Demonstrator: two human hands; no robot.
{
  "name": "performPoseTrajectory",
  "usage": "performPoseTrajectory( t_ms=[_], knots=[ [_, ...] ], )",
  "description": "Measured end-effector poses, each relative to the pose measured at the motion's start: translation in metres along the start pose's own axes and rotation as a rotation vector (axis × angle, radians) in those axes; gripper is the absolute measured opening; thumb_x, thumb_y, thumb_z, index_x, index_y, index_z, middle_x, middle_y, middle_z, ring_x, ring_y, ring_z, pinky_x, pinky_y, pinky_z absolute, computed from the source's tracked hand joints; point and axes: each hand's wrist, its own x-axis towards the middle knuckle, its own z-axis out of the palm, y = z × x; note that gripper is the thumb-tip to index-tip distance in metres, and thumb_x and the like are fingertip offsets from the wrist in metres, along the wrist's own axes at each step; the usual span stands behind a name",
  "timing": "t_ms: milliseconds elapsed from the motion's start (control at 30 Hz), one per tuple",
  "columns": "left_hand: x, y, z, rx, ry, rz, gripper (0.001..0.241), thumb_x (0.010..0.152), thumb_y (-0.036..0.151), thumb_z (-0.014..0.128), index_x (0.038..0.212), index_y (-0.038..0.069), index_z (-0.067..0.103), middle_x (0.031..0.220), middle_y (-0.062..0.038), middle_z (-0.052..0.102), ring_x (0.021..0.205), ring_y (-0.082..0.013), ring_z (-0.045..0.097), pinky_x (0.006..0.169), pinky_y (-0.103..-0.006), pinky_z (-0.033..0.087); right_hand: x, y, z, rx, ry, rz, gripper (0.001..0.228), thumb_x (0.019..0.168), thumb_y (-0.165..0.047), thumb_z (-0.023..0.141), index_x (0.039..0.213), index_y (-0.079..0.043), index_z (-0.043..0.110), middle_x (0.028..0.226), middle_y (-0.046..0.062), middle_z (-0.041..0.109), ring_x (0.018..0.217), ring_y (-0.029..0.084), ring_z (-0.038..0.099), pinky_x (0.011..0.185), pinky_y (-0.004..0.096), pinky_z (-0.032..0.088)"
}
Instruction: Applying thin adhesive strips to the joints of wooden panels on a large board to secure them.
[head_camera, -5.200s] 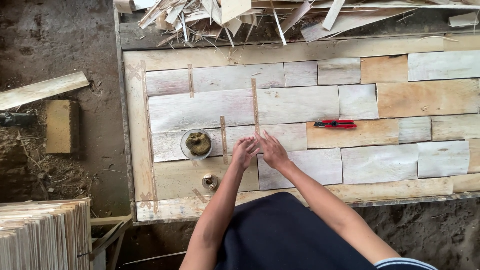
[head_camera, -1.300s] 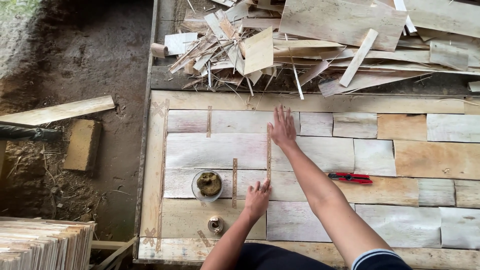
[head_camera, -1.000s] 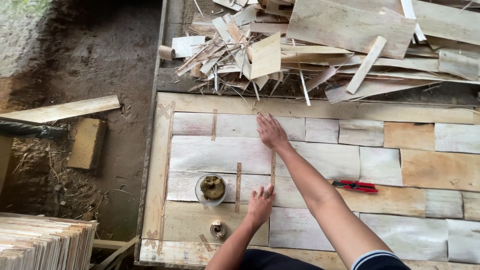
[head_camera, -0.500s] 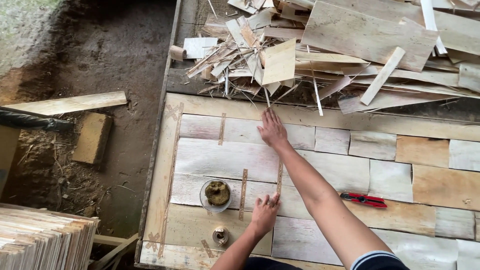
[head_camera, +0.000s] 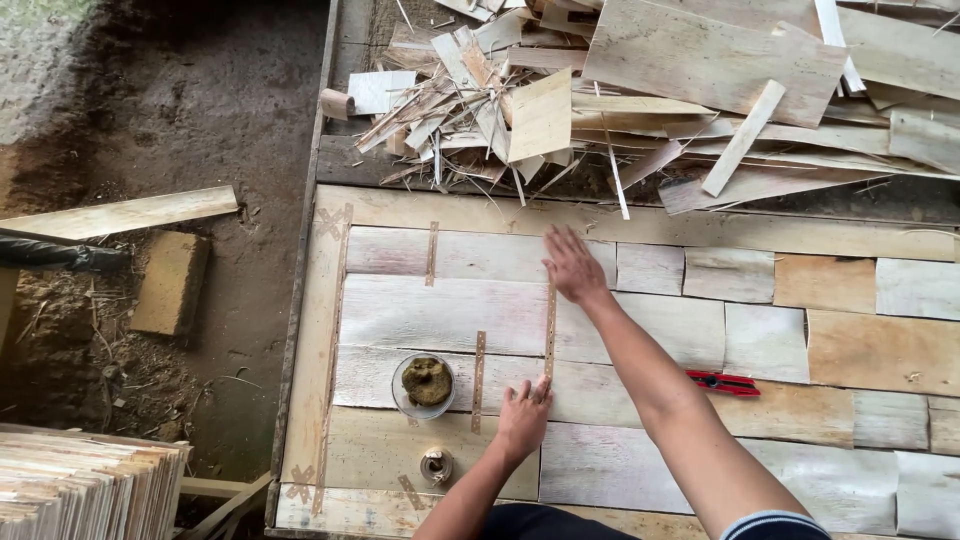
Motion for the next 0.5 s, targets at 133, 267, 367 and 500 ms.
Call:
performPoseTrajectory(
  t_ms=[133,267,367,500],
  knots=[
    [-0.004,0.002,0.001,-0.002,0.045,0.005,0.078,0.081,-0.015,0.038,0.155,0.010,0.033,0.170,-0.008,0.018,0.151,-0.0337,0.021,0.120,-0.0633,0.024,-0.036,0.021,-0.015,0.058,0.003,0.403,0.075,0.105,-0.043,0.030,0.159,0.001,0.003,0.170,0.021,0.001,0.158,0.034,0.004,0.129,0.044,0.004],
    [0.011,-0.005,0.029,0.107,0.059,0.003,0.067,0.091,0.002,0.042,0.156,0.014,0.036,0.170,-0.005,0.019,0.149,-0.0322,0.023,0.112,-0.0584,0.029,-0.084,0.058,0.012,0.003,0.208,0.504,0.074,0.105,-0.045,0.039,0.157,0.004,0.021,0.165,0.026,0.019,0.153,0.041,0.019,0.125,0.051,0.018],
    [0.024,-0.013,0.048,0.173,0.158,0.014,0.061,0.092,0.012,0.049,0.153,0.016,0.047,0.169,-0.005,0.028,0.144,-0.0317,0.033,0.106,-0.0540,0.035,-0.116,0.044,0.022,0.134,0.436,0.524,0.062,0.107,-0.033,0.048,0.152,0.010,0.042,0.158,0.032,0.038,0.147,0.048,0.035,0.121,0.055,0.030],
    [0.038,-0.012,0.065,0.200,0.202,0.013,0.061,0.092,0.014,0.048,0.153,0.011,0.046,0.169,-0.009,0.028,0.146,-0.0325,0.032,0.115,-0.0561,0.030,-0.158,0.001,0.046,0.460,0.759,0.547,0.039,0.101,-0.009,0.057,0.138,0.005,0.063,0.138,0.031,0.060,0.127,0.045,0.058,0.109,0.050,0.046]
  ],
)
